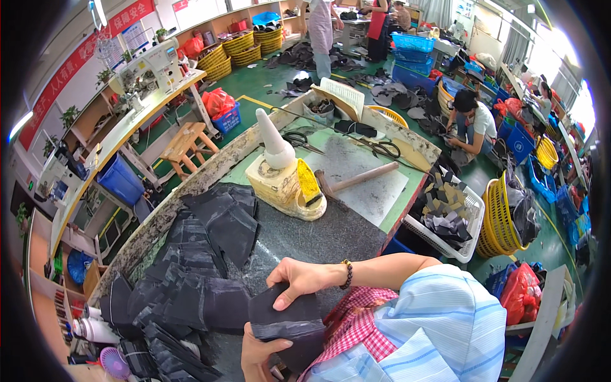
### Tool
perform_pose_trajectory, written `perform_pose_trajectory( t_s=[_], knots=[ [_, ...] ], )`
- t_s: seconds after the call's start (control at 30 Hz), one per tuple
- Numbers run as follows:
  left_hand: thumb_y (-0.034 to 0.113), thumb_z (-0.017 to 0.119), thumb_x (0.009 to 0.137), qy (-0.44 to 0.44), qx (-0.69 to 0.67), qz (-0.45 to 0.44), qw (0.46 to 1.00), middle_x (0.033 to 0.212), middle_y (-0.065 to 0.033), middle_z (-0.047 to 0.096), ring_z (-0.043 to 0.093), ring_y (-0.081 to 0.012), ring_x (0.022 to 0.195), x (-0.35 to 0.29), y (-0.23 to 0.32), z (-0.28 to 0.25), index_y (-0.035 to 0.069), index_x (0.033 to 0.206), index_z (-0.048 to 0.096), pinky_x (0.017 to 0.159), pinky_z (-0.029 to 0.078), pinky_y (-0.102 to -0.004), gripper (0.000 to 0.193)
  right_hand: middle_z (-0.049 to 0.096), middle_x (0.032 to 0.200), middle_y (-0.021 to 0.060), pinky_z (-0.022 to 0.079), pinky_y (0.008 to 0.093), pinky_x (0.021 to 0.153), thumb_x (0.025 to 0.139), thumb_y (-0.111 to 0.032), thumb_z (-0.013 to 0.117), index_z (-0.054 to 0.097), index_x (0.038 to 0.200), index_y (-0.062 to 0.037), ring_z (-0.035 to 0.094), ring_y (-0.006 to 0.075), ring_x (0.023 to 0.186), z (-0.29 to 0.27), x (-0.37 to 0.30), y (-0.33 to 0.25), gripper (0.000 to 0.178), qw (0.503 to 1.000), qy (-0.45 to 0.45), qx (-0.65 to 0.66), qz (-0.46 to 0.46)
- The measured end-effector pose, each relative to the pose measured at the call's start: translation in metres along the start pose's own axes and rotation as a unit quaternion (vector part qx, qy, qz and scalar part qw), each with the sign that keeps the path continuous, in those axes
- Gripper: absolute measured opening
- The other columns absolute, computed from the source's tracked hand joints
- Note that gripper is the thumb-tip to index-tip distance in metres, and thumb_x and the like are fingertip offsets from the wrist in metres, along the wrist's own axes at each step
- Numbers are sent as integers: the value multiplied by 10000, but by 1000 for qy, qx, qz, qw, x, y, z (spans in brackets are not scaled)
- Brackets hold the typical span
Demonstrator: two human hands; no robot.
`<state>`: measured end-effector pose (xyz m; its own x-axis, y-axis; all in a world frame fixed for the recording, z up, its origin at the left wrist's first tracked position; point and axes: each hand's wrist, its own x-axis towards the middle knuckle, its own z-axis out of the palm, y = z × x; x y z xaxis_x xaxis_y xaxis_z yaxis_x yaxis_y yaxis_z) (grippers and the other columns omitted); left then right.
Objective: The person applies adhesive to shoe upper parts using a brush dipped into a glue pot.
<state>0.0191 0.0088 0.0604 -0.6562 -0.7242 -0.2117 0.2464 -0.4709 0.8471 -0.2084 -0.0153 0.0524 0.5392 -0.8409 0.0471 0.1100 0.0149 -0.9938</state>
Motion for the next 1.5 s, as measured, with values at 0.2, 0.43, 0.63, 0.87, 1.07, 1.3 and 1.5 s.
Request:
perform_pose_trajectory(
  t_s=[0.2,0.43,0.63,0.87,1.07,1.3,1.5],
  knots=[
    [-49,817,687,-53,95,-72,991,885,-64,721,667,-127,819,28,20,-32,-29,937,719,775,535,-284,269,665,724,8,501,223,570,784,-173,798,665,830,1,614,57,642,-10,22,22,224,973,45,161,161],
    [-11,813,700,-29,-96,-14,995,1141,-78,637,597,-173,1037,8,-13,-51,-27,1208,573,899,491,-332,562,642,719,-2,474,231,571,757,-197,824,651,784,-1,573,56,642,1,46,9,263,979,57,132,142],
    [35,772,757,-62,102,-76,990,950,-50,708,641,-127,866,43,7,-42,-28,1025,692,830,506,-287,287,598,678,-40,436,242,539,765,-186,805,662,809,18,514,25,638,-32,15,-21,253,972,119,-129,154],
    [58,774,778,-112,131,-55,984,927,-81,711,656,-120,807,53,9,-2,-24,981,703,760,529,-259,230,557,676,-51,394,221,523,754,-174,806,639,777,-1,485,22,619,-53,-63,-60,241,956,138,-238,103],
    [135,697,885,-42,63,7,997,886,-112,696,683,-162,781,49,-33,21,-21,1007,652,708,556,-279,203,619,917,-14,462,227,704,879,-142,677,621,1056,-4,570,61,806,-165,-159,-119,232,910,368,-178,-66],
    [174,724,876,289,358,127,879,781,-66,688,646,-96,686,9,-25,-9,9,917,651,619,520,-238,185,656,1125,47,503,280,862,948,-165,623,610,1171,-28,630,151,1007,-337,-180,-51,263,790,585,-7,-184],
    [586,801,675,636,438,82,630,839,-138,569,577,-279,753,-2,5,-64,-20,996,523,730,479,-374,741,665,1097,65,541,320,776,936,-150,637,606,1132,-51,660,186,913,-353,-161,-12,221,806,523,174,-214]
  ],
)
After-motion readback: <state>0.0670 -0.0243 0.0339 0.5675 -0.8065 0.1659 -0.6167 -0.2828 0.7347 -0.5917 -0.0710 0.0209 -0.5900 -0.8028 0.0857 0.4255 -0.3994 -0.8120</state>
